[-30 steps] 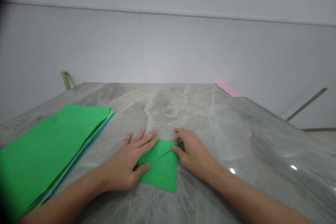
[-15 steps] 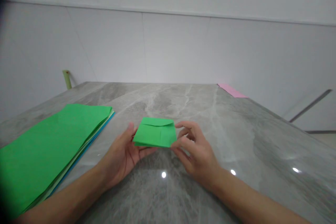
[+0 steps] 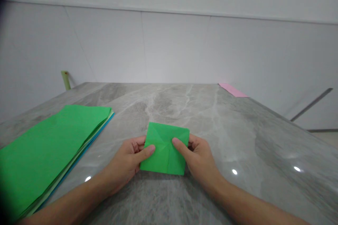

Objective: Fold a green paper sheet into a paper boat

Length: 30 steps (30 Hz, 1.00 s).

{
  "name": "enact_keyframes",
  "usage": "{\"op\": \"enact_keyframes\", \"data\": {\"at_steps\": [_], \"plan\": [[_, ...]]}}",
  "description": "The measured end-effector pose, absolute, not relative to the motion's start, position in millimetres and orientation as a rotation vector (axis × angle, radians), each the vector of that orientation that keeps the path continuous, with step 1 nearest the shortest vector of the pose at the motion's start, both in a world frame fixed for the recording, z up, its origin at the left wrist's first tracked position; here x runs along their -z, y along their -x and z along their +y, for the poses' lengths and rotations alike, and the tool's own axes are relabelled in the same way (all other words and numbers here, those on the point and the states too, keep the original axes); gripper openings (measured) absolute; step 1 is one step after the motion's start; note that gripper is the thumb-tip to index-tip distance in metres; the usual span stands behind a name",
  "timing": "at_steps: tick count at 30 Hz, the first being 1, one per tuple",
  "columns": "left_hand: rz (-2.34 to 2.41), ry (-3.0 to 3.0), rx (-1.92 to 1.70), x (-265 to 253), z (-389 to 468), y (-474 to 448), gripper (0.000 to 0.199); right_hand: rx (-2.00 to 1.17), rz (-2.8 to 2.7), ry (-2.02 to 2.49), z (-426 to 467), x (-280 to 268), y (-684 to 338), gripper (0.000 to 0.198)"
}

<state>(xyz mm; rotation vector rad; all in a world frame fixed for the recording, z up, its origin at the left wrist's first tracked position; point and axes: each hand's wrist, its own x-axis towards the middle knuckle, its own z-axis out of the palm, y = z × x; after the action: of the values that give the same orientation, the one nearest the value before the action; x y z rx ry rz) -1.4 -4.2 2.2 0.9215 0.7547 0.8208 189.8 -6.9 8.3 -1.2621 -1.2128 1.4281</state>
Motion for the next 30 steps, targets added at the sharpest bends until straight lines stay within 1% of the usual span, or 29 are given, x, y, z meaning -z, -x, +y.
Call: {"op": "enact_keyframes", "data": {"at_steps": [3,5,6,9,11,13,15,16,18,21,24,25,27,30], "plan": [[0.951,-1.228,-0.918,0.8,-6.7,4.7,0.048,-1.290,-1.316,1.418,-4.3,-7.2,-194.1,0.037],[1.145,-1.604,-0.991,2.6,-7.9,9.0,0.056,-1.169,-1.464,1.528,-1.7,-5.6,-198.2,0.036],[1.202,-1.815,-0.964,3.0,-8.3,11.3,0.056,-1.109,-1.554,1.569,-0.4,-4.7,-199.9,0.035],[1.172,-2.262,-0.669,2.5,-8.4,16.0,0.040,-0.881,-1.829,1.656,2.2,-2.6,-202.3,0.031],[1.146,-2.345,-0.515,1.2,-7.6,16.5,0.033,-0.644,-1.972,1.699,1.8,-1.5,-201.0,0.034],[1.174,-2.333,-0.462,0.1,-6.4,15.4,0.032,-0.500,-2.089,1.628,-0.5,-0.5,-198.2,0.033],[1.200,-2.285,-0.468,-0.1,-5.2,14.0,0.033,-0.520,-2.200,1.436,-4.7,0.5,-194.6,0.028],[1.208,-2.255,-0.483,0.2,-4.7,13.5,0.034,-0.560,-2.254,1.332,-7.3,1.0,-192.7,0.032],[1.230,-2.199,-0.526,1.6,-4.2,13.2,0.036,-0.608,-2.353,1.211,-13.2,1.6,-189.2,0.047],[1.275,-2.168,-0.581,4.4,-5.2,14.5,0.037,-0.653,-2.500,1.234,-21.2,-0.9,-185.0,0.058],[1.288,-2.204,-0.580,5.7,-7.6,16.4,0.042,-0.742,-2.585,1.246,-24.9,-6.4,-182.7,0.069],[1.282,-2.214,-0.573,5.7,-8.4,16.8,0.045,-0.774,-2.586,1.234,-24.9,-7.8,-182.4,0.066],[1.284,-2.216,-0.564,5.3,-9.7,17.1,0.049,-0.816,-2.532,1.222,-23.7,-8.1,-182.6,0.053],[1.302,-2.197,-0.543,5.2,-10.8,16.7,0.049,-0.685,-2.363,1.323,-20.4,-3.6,-184.2,0.045]]}}
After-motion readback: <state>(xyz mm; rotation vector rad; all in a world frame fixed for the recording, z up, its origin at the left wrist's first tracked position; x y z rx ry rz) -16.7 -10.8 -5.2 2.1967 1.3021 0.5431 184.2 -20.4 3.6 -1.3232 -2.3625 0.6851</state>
